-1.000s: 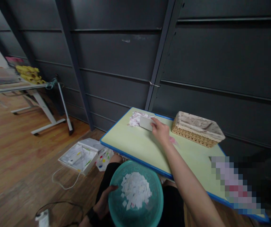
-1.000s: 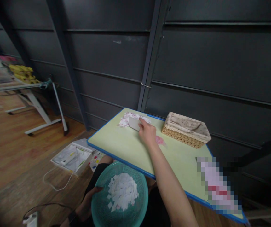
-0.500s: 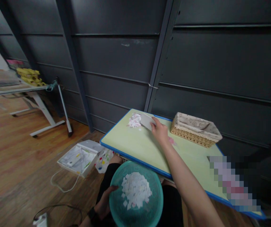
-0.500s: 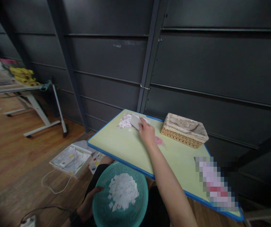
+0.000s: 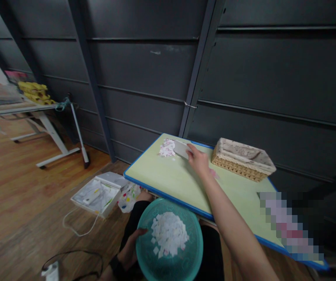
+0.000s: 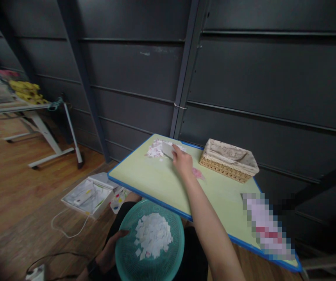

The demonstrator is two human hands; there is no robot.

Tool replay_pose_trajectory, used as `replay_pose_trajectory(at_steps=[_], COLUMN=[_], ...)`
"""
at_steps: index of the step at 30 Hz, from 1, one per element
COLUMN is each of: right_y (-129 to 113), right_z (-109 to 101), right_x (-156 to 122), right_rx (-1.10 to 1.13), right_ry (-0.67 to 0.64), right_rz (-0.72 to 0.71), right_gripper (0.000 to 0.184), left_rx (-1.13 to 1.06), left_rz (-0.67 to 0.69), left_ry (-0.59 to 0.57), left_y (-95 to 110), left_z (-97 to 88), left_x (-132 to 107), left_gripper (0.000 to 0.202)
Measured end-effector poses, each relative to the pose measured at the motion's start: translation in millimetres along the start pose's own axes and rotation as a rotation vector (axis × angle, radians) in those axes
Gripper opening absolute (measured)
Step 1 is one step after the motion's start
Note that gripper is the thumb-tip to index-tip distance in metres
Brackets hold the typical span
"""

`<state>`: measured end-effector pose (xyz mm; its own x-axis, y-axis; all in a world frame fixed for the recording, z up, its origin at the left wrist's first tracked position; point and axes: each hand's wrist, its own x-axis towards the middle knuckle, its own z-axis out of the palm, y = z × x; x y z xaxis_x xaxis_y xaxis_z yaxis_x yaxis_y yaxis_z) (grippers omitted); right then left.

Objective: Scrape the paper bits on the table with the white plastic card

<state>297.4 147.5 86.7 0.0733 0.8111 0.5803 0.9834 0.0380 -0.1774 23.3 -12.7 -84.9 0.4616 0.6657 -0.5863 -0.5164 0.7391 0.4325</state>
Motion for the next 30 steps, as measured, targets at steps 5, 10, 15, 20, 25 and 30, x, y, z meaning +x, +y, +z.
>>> replay_pose_trajectory(at_steps=[5, 10, 15, 20, 25, 30], right_y=[-1, -2, -1, 4, 6, 5], right_z=[-2, -5, -6, -11, -7, -3], right_x=[0, -1, -2, -1, 0, -1], right_rx=[-0.024, -0.012, 0.003, -0.029, -0.029, -0.005], right_ry=[-0.031, 0.012, 0.018, 0.063, 0.019, 0.024], right_rz=[0.019, 0.031, 0.026, 0.098, 0.062, 0.039], right_gripper=[0.040, 0.040, 0.038, 0.038, 0.038, 0.040], left_rx=[-0.002, 0.012, 0.001, 0.012, 0.012, 0.016], left_rz=[-0.017, -0.008, -0.004, -0.010, 0.011, 0.044], left_ry=[0.036, 0.027, 0.014, 0.041, 0.023, 0.020], left_y=[2, 0, -3, -2, -1, -1], left_z=[5.0, 1.0, 0.2, 3.4, 5.4, 9.3], left_x=[-2, 0, 0, -2, -4, -8], left_gripper=[0.055, 0.043, 0.037, 0.044, 0.037, 0.023])
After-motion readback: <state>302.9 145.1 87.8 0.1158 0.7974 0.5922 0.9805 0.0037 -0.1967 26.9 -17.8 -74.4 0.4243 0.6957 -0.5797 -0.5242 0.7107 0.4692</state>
